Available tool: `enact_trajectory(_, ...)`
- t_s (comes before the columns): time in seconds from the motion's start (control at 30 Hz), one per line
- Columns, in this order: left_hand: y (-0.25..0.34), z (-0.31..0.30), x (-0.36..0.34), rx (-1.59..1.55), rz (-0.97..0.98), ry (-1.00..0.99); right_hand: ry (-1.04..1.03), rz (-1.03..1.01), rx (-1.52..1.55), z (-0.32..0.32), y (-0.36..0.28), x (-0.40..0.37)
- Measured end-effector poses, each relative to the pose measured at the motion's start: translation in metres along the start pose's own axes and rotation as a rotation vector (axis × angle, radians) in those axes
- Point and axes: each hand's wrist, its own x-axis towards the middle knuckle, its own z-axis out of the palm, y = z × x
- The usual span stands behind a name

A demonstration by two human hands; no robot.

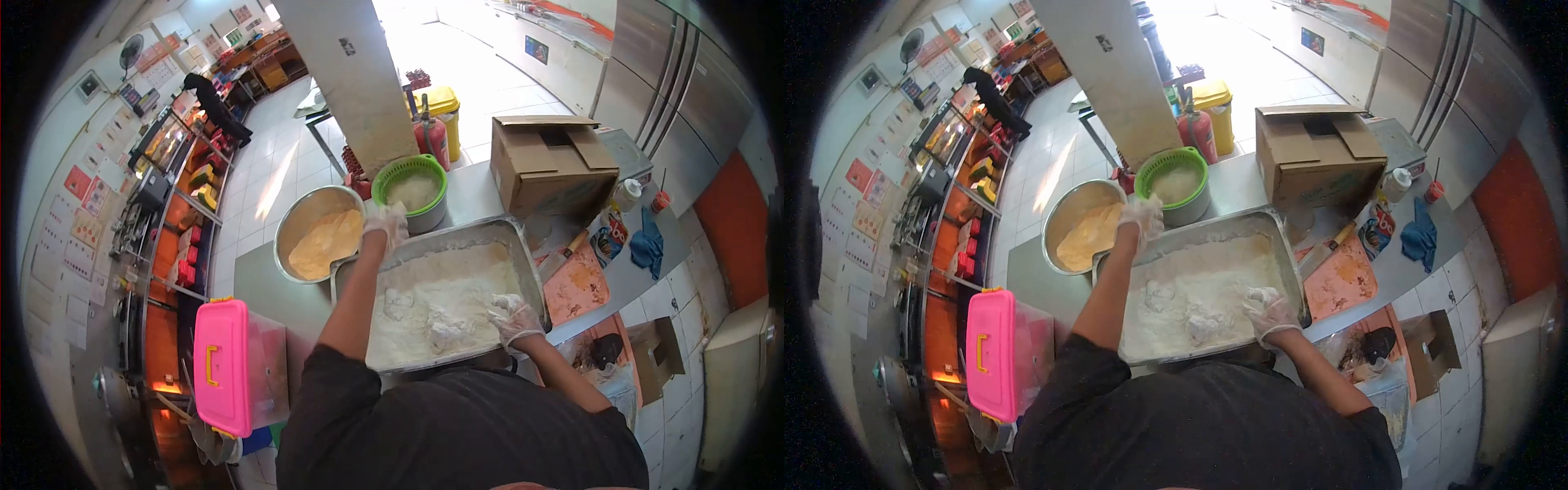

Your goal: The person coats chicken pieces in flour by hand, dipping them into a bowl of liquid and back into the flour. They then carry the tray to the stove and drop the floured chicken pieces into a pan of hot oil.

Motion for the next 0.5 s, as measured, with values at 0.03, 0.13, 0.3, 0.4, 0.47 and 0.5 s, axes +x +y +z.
enact_trajectory(0.03, -0.015, -0.01, -0.023, 0.193, -0.002, 0.018, -0.089, 0.062, -0.025, -0.003, -0.008, 0.006)
enact_trajectory(0.13, -0.097, -0.065, -0.044, 1.795, 0.577, 0.03, -0.351, 0.075, -0.123, 0.002, -0.022, 0.028)
enact_trajectory(0.3, -0.221, -0.096, -0.077, 1.265, 0.219, -0.143, -0.776, -0.125, -0.559, 0.072, -0.031, 0.06)
enact_trajectory(0.4, -0.178, -0.047, -0.139, 1.339, 0.146, -0.384, -0.72, -0.149, -0.588, 0.103, -0.062, 0.055)
enact_trajectory(0.47, -0.167, -0.033, -0.155, 1.333, 0.056, -0.502, -0.695, -0.209, -0.574, 0.149, -0.027, 0.067)
enact_trajectory(0.5, -0.178, -0.035, -0.148, 1.355, 0.069, -0.512, -0.724, -0.204, -0.565, 0.148, -0.027, 0.073)
